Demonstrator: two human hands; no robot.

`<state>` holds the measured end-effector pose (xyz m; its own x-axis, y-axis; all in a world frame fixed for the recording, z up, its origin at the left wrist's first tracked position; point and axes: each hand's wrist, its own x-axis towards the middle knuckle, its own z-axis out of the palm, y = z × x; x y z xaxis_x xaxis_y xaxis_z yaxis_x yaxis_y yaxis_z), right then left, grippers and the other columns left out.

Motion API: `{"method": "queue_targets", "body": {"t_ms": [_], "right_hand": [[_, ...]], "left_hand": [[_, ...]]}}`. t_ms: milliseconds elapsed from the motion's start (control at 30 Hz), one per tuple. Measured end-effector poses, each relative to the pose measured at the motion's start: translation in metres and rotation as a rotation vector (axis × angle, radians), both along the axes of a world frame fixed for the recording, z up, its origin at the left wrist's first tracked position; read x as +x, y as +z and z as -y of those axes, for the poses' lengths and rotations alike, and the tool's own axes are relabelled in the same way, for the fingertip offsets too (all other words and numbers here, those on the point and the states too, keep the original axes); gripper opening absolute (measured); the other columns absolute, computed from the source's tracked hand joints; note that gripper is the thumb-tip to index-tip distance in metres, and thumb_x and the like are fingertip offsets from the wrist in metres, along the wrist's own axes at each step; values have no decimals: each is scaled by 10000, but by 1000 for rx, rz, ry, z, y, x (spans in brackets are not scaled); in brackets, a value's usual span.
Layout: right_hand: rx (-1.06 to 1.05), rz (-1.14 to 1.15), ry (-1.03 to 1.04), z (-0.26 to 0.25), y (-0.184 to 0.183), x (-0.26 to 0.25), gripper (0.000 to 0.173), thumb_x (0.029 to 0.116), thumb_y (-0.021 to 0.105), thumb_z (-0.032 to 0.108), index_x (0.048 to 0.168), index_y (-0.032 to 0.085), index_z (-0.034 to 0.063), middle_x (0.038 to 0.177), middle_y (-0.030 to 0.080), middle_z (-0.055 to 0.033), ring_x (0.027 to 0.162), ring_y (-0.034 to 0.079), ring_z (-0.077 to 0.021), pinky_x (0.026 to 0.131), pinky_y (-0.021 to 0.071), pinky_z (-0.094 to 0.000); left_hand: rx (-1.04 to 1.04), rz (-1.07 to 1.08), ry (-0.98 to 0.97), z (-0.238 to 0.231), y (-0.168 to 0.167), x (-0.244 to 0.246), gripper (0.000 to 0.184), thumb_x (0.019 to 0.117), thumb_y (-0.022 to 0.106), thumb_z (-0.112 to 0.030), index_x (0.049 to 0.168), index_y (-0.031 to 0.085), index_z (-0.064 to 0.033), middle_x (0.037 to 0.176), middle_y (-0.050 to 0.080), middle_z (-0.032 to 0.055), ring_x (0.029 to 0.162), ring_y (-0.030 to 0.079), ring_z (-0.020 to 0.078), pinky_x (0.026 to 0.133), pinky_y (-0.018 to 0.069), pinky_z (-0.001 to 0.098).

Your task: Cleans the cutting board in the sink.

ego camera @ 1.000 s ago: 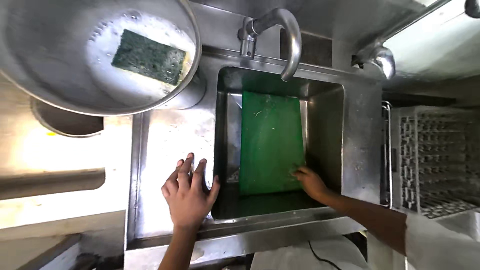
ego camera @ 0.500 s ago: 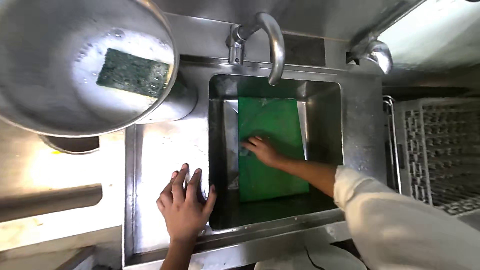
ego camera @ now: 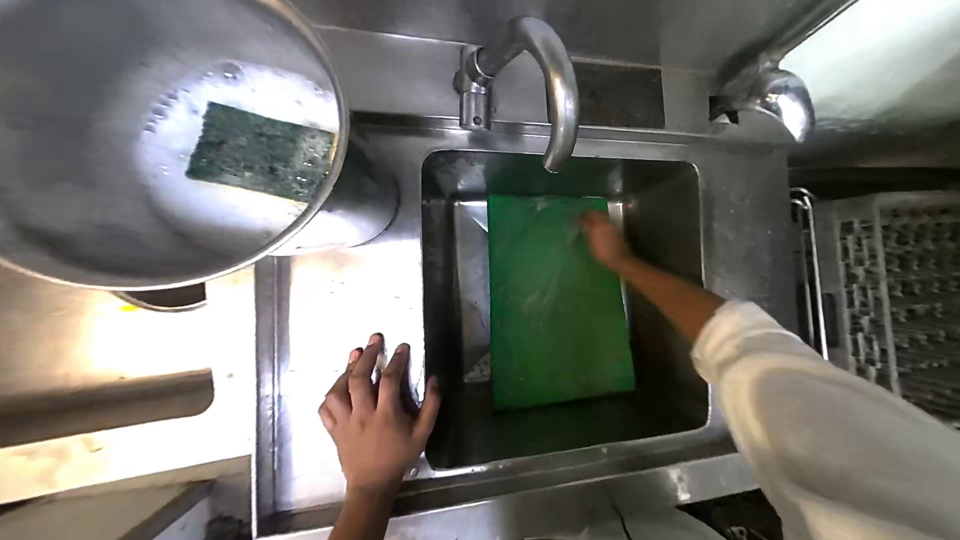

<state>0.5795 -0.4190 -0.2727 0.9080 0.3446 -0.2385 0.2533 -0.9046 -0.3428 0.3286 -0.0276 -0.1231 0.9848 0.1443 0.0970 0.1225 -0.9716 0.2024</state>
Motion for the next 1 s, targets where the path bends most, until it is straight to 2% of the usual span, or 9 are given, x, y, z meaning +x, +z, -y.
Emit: {"method": "queue_targets", "body": {"t_ms": [100, 233, 300, 400, 500, 600, 700, 867, 1000], "right_hand": [[-33, 37, -290, -46, 4, -15, 320, 959, 605, 23, 1251, 718, 90, 1336, 624, -208, 1267, 582, -402, 1055, 505, -549], [252, -83, 273, -100, 58, -156, 353, 960, 627, 6, 1269, 710, 154, 1261, 654, -109, 1190, 614, -293, 1019, 541, -444], [267, -105, 320, -77, 39, -118, 314, 1011, 584, 63, 1273, 713, 177, 1282, 676, -78, 1220, 624, -267, 1053, 520, -454], [60, -43, -126, -74, 9, -3, 296, 995, 581, 65, 1262, 707, 82, 1328, 632, -192, 1249, 607, -362, 1058, 515, -518], [65, 20, -363, -134, 8, -14, 342, 900, 661, 8, 1230, 726, 73, 1338, 619, -201, 1243, 598, -379, 1029, 530, -523], [218, -204, -86, -159, 64, -121, 347, 924, 659, 28, 1248, 725, 134, 1340, 620, -162, 1226, 616, -328, 1030, 545, -499], [311, -449, 17, -160, 134, -150, 317, 990, 602, 128, 1282, 724, 141, 1291, 647, -130, 1209, 627, -258, 1069, 517, -426], [723, 105, 50, -212, 294, -89, 320, 996, 651, 182, 1310, 693, 130, 1260, 644, -90, 1137, 645, -196, 961, 584, -413], [972, 227, 24, -258, 348, -33, 376, 1008, 644, 251, 1355, 649, 105, 1274, 638, -120, 1066, 668, -192, 884, 605, -383]], "left_hand": [[-1, -19, 2, -2, 1, -4, 669, 891, 489, -642, 1362, 654, -196, 1533, 506, 136, 1330, 482, 421, 1012, 364, 588], [-4, -17, 2, 0, 5, -1, 683, 895, 476, -649, 1368, 651, -188, 1527, 513, 138, 1333, 487, 417, 1020, 366, 594], [11, -5, 1, 1, 5, 2, 673, 900, 468, -646, 1351, 662, -186, 1523, 518, 140, 1319, 499, 413, 1012, 373, 591], [18, 9, 4, -4, 1, -1, 647, 895, 497, -634, 1322, 683, -185, 1520, 521, 128, 1311, 505, 395, 1013, 378, 575], [0, -3, -1, -5, -1, -4, 652, 893, 510, -636, 1352, 663, -199, 1550, 491, 103, 1338, 488, 377, 1024, 375, 577], [-10, -33, 0, 0, 5, -3, 662, 880, 495, -637, 1350, 663, -201, 1550, 492, 112, 1337, 500, 393, 1027, 409, 604], [-6, -24, 18, 0, 11, -4, 605, 889, 514, -612, 1347, 668, -247, 1541, 516, 56, 1357, 508, 344, 1047, 431, 572], [7, -15, 26, -3, 13, -7, 566, 907, 518, -605, 1365, 644, -297, 1550, 507, -15, 1402, 476, 279, 1077, 428, 540], [-66, -55, 19, 2, 9, -1, 585, 900, 560, -618, 1387, 627, -301, 1581, 468, 8, 1448, 425, 288, 1138, 380, 554]]}}
